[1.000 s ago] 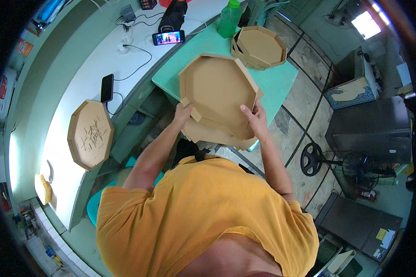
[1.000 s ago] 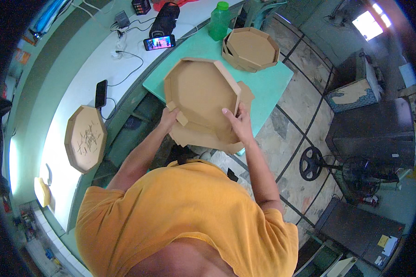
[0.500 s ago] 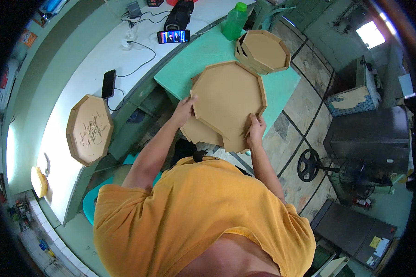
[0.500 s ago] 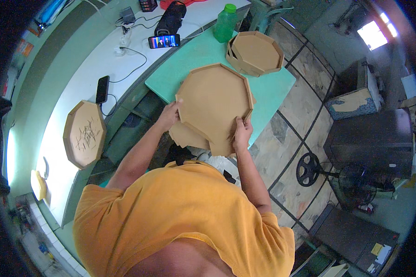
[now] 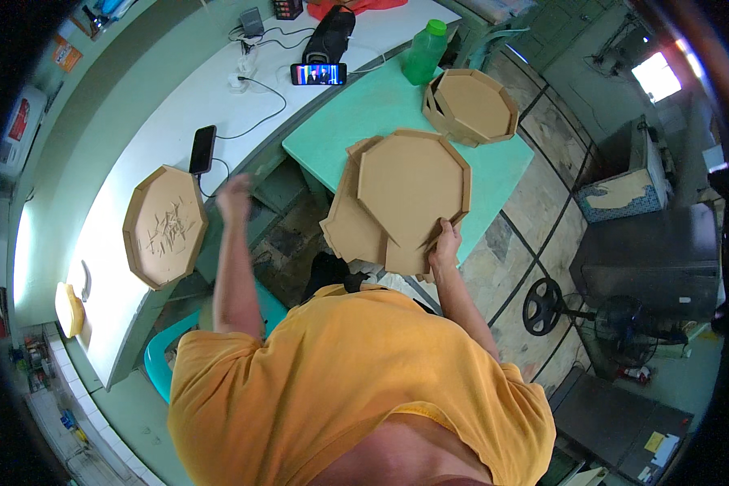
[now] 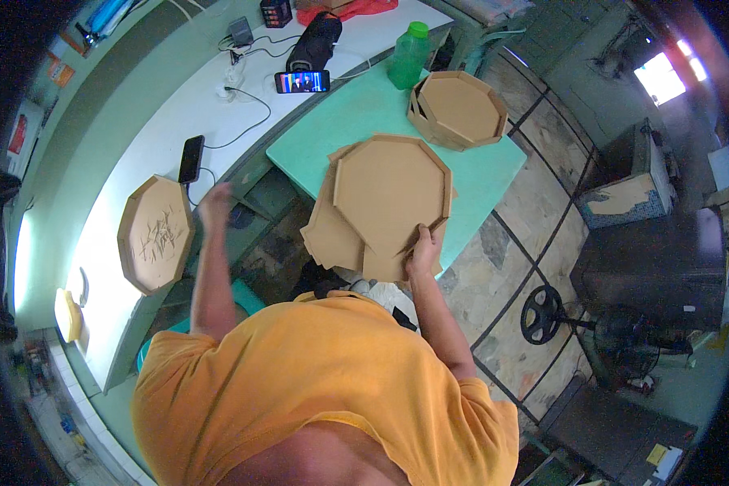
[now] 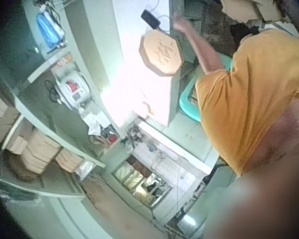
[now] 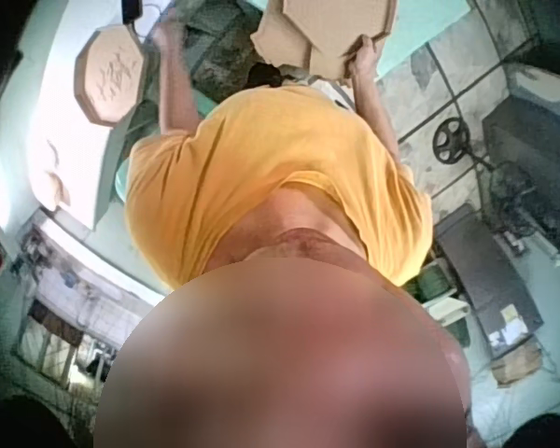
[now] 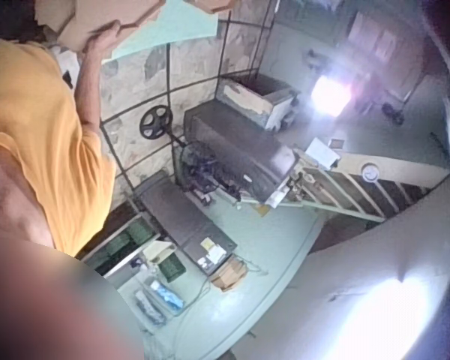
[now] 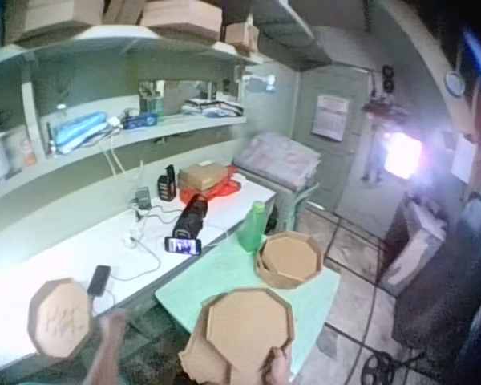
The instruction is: The person assembles flat cardboard pizza boxes by folding the side flaps and tucking them into slots to form a box shape. The person repeats this process for multiple boxes, stacking the finished ones on the table.
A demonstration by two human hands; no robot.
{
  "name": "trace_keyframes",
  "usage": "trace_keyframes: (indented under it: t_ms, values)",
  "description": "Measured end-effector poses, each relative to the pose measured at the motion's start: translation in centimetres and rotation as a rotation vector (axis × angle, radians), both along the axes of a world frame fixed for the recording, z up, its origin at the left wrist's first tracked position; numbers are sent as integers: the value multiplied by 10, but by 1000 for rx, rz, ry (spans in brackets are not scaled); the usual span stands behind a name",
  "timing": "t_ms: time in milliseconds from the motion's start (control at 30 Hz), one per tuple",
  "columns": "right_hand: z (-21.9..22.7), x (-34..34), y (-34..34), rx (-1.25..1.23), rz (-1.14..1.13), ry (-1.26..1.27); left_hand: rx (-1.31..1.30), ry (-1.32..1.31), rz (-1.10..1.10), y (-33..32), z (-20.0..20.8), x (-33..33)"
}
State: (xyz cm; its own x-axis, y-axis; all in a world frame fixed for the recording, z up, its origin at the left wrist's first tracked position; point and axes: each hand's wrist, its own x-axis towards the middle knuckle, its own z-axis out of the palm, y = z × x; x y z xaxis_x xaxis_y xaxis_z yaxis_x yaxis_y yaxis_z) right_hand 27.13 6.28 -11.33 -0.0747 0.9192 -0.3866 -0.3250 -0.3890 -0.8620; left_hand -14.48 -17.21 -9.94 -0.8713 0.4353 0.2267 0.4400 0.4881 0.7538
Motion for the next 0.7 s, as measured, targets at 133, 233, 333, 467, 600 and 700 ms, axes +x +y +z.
trace_keyframes:
  t_ms: [133, 233, 333, 467, 600, 700]
  values:
    - [-15, 10, -3, -119, 5, 126, -569, 310, 478, -96, 7, -106]
    - [-20, 12, -11, -302, 109, 136, -662, 535, 538, -113, 8, -106]
    - [-15, 21, -25, 59, 66, -234, -397, 329, 233, -70, 26, -57]
    - [3, 57, -12, 1039, 707, -1267, -315, 23, -339, 28, 33, 61]
    - [2, 63, 10, 1309, 956, -1348, 43, 337, -1031, 104, 5, 163]
    - [-10, 53, 19, 1324, 1051, -1282, -108, 465, -1249, 129, -14, 186]
